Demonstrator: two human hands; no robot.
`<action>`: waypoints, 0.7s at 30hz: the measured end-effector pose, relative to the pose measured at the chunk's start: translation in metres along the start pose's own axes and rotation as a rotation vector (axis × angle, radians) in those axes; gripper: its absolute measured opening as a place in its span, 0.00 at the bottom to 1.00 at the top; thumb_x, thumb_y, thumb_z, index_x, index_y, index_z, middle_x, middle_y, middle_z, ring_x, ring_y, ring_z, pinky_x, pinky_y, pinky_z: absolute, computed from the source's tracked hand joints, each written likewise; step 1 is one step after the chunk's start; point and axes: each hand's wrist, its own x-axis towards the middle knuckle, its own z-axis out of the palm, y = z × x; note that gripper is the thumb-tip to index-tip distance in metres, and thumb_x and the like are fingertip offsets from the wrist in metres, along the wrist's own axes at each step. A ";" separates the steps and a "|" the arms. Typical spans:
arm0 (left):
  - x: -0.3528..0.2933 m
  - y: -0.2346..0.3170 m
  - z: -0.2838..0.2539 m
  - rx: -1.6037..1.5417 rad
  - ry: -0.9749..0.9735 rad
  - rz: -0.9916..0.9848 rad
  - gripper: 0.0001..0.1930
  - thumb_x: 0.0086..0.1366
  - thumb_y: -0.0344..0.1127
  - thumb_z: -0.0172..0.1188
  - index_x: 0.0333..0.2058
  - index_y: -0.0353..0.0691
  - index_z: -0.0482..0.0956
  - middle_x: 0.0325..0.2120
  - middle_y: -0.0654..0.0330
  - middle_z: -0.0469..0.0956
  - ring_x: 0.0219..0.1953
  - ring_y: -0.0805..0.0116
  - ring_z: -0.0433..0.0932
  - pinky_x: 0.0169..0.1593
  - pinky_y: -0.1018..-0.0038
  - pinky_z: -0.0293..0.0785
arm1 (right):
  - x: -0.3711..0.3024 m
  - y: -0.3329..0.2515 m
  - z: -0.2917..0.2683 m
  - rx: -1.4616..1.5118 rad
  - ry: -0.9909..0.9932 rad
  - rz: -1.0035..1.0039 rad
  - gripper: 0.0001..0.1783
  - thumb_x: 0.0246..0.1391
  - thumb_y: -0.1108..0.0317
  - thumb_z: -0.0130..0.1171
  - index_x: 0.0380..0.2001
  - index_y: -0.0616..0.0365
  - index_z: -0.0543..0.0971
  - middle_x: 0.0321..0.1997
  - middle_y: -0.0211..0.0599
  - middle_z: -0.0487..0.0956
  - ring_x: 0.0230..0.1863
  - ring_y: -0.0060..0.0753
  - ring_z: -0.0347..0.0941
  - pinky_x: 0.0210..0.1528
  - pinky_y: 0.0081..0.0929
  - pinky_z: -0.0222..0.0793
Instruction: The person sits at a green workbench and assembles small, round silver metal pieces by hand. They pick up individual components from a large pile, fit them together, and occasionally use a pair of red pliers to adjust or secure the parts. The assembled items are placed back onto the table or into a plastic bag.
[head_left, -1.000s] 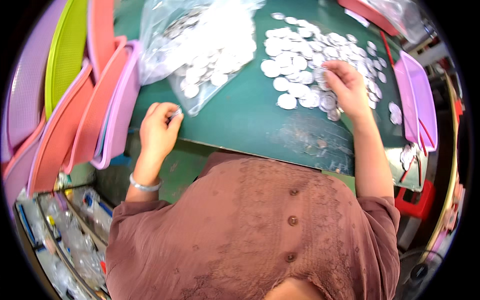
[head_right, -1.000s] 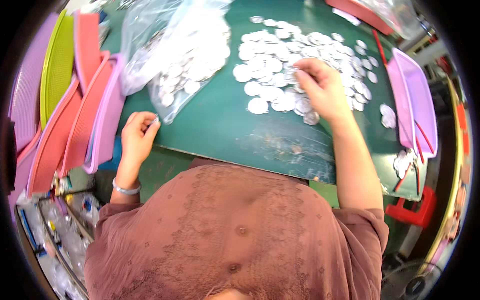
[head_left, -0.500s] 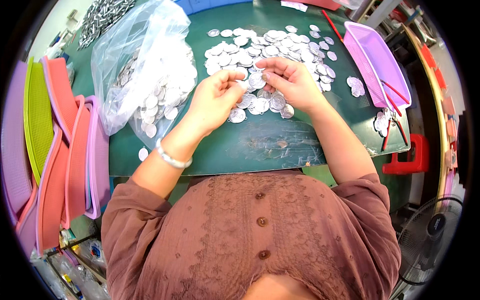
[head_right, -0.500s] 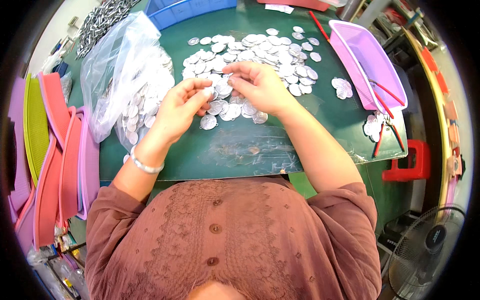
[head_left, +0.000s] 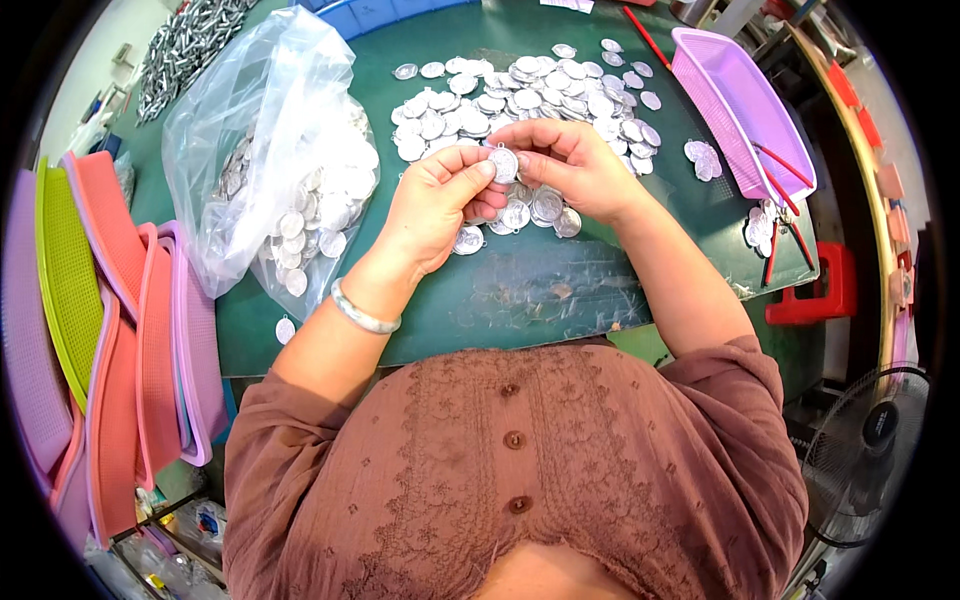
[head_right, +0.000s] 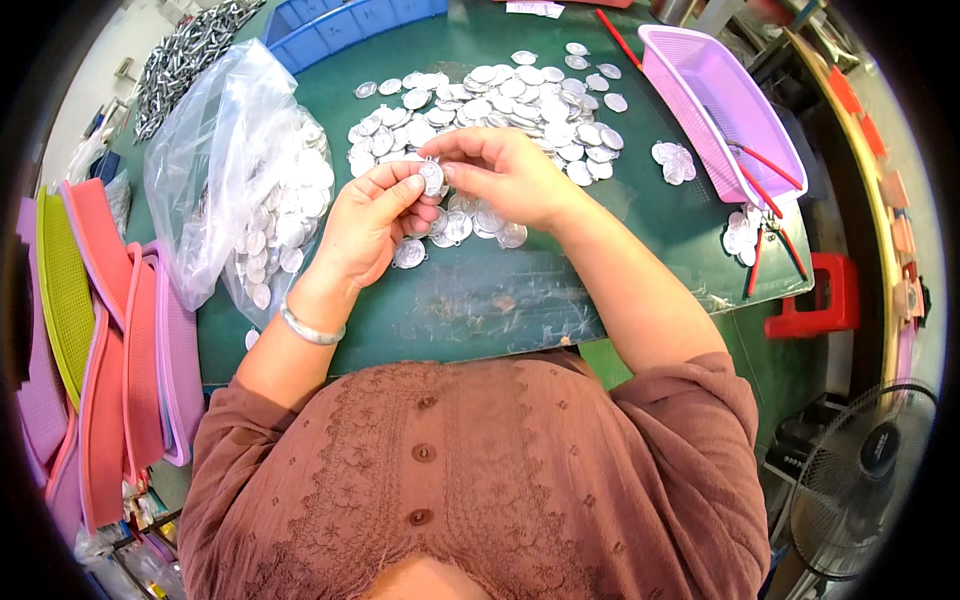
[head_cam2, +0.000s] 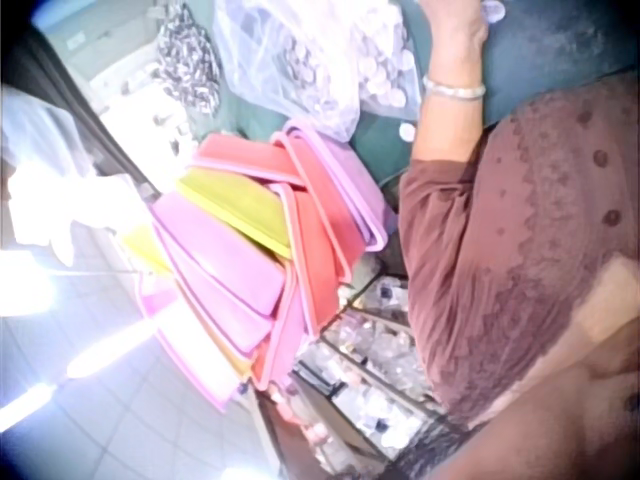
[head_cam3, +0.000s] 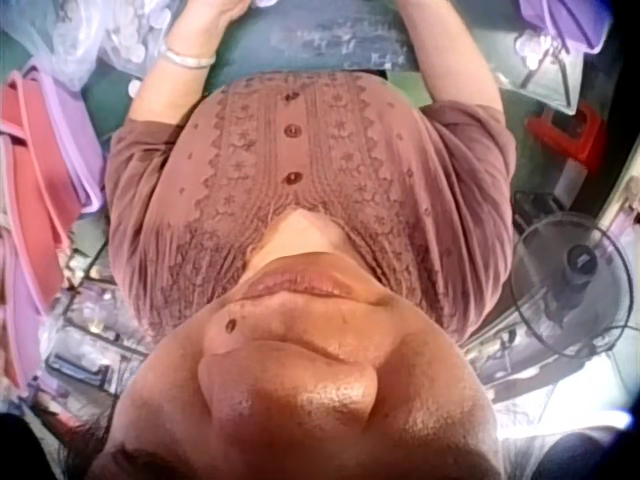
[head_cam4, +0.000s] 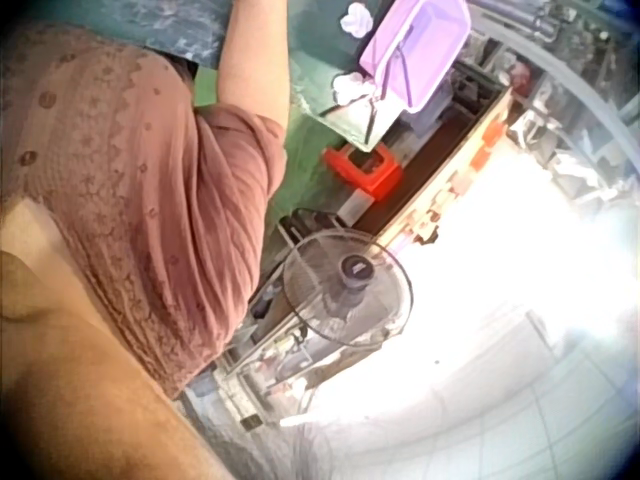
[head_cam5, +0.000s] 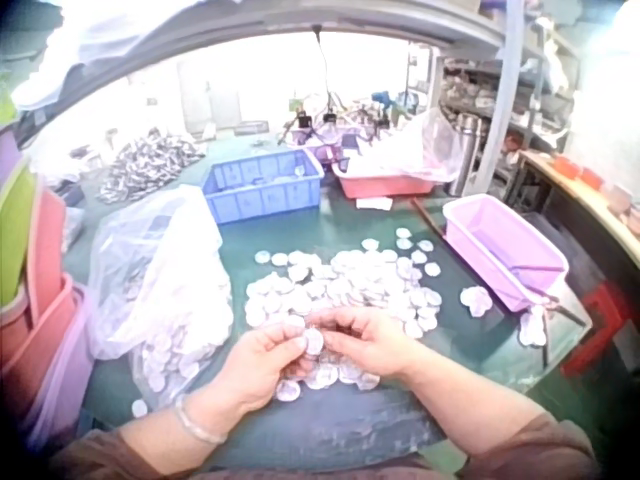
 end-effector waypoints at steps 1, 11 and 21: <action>-0.001 0.001 0.001 -0.022 -0.007 -0.025 0.07 0.59 0.30 0.50 0.37 0.37 0.72 0.26 0.62 0.75 0.25 0.77 0.73 0.30 0.82 0.70 | 0.000 0.001 -0.001 -0.007 -0.019 -0.008 0.11 0.48 0.75 0.51 0.38 0.63 0.73 0.29 0.26 0.73 0.30 0.14 0.66 0.35 0.15 0.64; 0.001 0.002 -0.003 -0.249 -0.112 -0.163 0.12 0.63 0.37 0.42 0.36 0.32 0.67 0.32 0.46 0.74 0.30 0.61 0.76 0.36 0.70 0.75 | 0.001 0.002 -0.005 -0.128 0.043 0.091 0.08 0.48 0.71 0.54 0.32 0.64 0.74 0.27 0.27 0.73 0.29 0.16 0.66 0.32 0.15 0.63; 0.002 -0.001 -0.005 -0.324 -0.131 -0.165 0.09 0.63 0.32 0.42 0.36 0.33 0.66 0.34 0.44 0.73 0.35 0.57 0.76 0.40 0.68 0.75 | 0.000 -0.001 -0.005 -0.089 0.040 0.145 0.11 0.52 0.70 0.49 0.36 0.65 0.75 0.27 0.28 0.73 0.26 0.15 0.64 0.29 0.14 0.62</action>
